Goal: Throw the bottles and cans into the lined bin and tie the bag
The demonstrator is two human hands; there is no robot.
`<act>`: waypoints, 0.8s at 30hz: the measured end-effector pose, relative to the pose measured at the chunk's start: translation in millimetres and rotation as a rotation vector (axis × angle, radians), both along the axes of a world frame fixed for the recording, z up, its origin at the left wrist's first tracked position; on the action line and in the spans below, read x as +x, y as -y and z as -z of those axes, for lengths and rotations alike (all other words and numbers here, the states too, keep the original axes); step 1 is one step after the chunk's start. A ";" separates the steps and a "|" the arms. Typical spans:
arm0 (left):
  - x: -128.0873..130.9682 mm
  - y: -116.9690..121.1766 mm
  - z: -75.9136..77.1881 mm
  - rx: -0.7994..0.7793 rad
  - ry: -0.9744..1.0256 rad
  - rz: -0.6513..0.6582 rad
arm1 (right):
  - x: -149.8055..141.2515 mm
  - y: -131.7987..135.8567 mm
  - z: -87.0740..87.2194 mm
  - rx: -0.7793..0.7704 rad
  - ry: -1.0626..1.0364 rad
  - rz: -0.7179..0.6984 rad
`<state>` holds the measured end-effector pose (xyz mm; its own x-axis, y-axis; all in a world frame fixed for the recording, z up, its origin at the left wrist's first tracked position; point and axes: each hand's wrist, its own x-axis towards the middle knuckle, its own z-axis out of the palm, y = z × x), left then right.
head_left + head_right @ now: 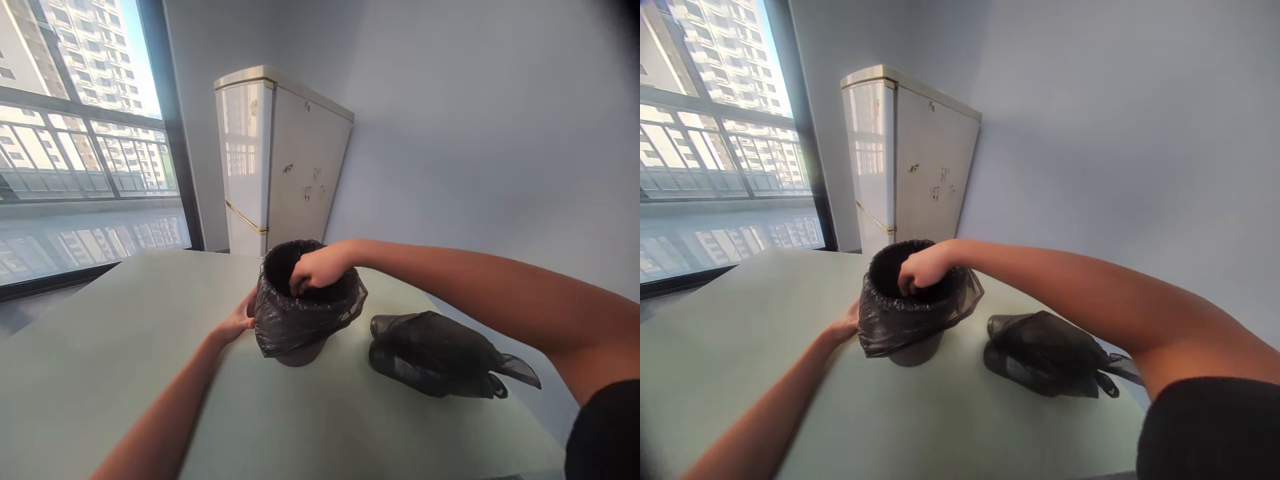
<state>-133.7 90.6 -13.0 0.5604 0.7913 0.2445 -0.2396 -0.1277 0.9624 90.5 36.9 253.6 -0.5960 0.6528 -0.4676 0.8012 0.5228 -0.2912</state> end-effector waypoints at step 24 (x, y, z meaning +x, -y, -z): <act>11.1 2.9 7.9 0.047 -0.051 0.133 | 307.0 283.9 172.9 0.874 -0.076 0.883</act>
